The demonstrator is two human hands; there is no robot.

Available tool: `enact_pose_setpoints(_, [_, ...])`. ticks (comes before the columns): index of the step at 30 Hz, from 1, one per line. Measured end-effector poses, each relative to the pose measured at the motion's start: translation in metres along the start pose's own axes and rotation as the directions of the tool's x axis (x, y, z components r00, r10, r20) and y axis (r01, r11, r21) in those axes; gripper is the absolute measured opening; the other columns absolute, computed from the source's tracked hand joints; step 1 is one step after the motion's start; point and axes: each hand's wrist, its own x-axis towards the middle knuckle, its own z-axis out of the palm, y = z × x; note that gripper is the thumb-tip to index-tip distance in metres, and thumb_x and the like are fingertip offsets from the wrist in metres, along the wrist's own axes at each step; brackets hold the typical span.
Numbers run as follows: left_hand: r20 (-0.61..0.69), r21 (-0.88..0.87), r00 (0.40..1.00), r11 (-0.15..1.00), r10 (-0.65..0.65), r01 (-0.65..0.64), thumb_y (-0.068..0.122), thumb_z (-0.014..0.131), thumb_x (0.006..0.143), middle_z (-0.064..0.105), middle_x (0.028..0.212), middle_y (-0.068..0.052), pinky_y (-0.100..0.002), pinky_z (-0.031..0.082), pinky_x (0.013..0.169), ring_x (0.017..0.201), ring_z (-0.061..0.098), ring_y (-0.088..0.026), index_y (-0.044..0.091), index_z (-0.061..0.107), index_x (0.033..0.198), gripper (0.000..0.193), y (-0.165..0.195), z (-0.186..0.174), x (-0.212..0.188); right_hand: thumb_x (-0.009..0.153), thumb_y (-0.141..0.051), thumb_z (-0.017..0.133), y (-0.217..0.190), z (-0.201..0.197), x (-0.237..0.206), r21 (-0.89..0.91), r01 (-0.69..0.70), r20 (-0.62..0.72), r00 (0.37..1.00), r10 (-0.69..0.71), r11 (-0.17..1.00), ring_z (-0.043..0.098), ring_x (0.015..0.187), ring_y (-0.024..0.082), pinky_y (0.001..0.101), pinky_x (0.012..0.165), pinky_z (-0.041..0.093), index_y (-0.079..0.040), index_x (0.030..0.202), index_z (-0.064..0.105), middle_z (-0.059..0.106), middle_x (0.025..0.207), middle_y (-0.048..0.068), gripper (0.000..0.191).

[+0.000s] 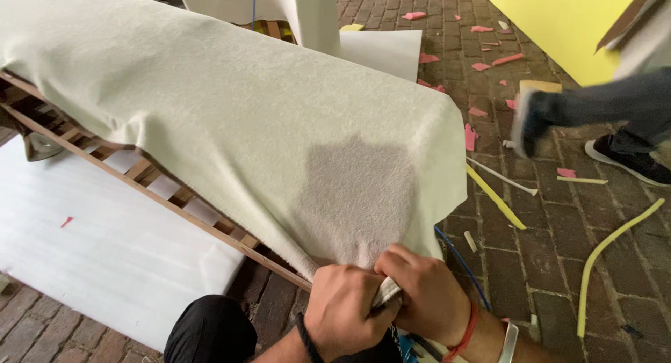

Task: The person staples beige fabric onto a wooden furniture frame using a pneumatic staple gun. They pull and smooth the fabric, fold edges, and drive staples along the frame's perimeter to secure the material.

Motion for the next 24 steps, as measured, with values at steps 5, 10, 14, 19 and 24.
enact_pose_setpoints(5, [0.079,0.063,0.997,0.998,-0.001,-0.004,0.031,0.074,0.079,0.063,0.058,-0.012,-0.044,0.051,0.053,0.052,0.064,-0.033,0.007,0.066,0.066,0.028,0.016,-0.013,0.004,0.067,-0.005,0.076,-0.01,-0.02,-0.001,0.012,-0.027,0.218,0.976,0.024,1.0,0.074,0.084,0.037,0.0461,0.064,0.057,-0.007,0.091,0.055,0.071,0.081,0.014,0.032])
enact_pose_setpoints(10, [0.107,0.028,0.991,0.996,0.083,-0.086,0.033,0.073,0.082,0.063,0.059,-0.012,-0.044,0.049,0.052,0.052,0.063,-0.032,0.008,0.067,0.066,0.031,0.026,-0.023,-0.006,0.068,-0.01,0.07,-0.005,-0.023,-0.026,0.077,-0.028,0.191,0.981,0.013,0.997,0.075,0.082,0.041,0.0488,0.061,0.058,-0.002,0.103,0.057,0.072,0.08,0.021,0.038])
enact_pose_setpoints(14, [0.172,0.069,0.967,0.977,0.19,-0.204,0.033,0.074,0.081,0.064,0.059,-0.012,-0.044,0.049,0.049,0.051,0.063,-0.028,0.008,0.068,0.066,0.03,0.002,-0.004,-0.026,0.082,-0.028,0.062,0.021,0.005,-0.051,-0.003,-0.181,0.334,0.927,0.172,0.983,0.08,0.073,0.034,0.0488,0.064,0.059,-0.007,0.11,0.057,0.072,0.076,0.023,0.036])
enact_pose_setpoints(19, [0.152,0.126,0.955,0.953,0.256,-0.276,0.028,0.071,0.079,0.066,0.058,-0.007,-0.04,0.052,0.049,0.053,0.067,-0.02,0.01,0.07,0.064,0.024,-0.074,0.063,-0.038,0.095,-0.042,0.055,0.051,0.033,-0.038,-0.247,-0.269,0.553,0.75,0.364,0.931,0.078,0.077,0.026,0.0441,0.071,0.06,-0.009,0.109,0.061,0.076,0.08,0.016,0.037])
enact_pose_setpoints(24, [-0.037,0.063,0.907,0.907,0.419,-0.416,0.019,0.065,0.098,0.075,0.08,0.001,-0.037,0.062,0.066,0.076,0.077,-0.017,0.016,0.074,0.081,0.02,-0.155,0.13,-0.031,0.096,-0.046,0.069,0.093,-0.085,0.067,0.011,0.049,0.189,0.981,-0.05,0.999,0.079,0.088,0.018,0.033,0.075,0.057,-0.011,0.106,0.082,0.084,0.097,0.003,0.038])
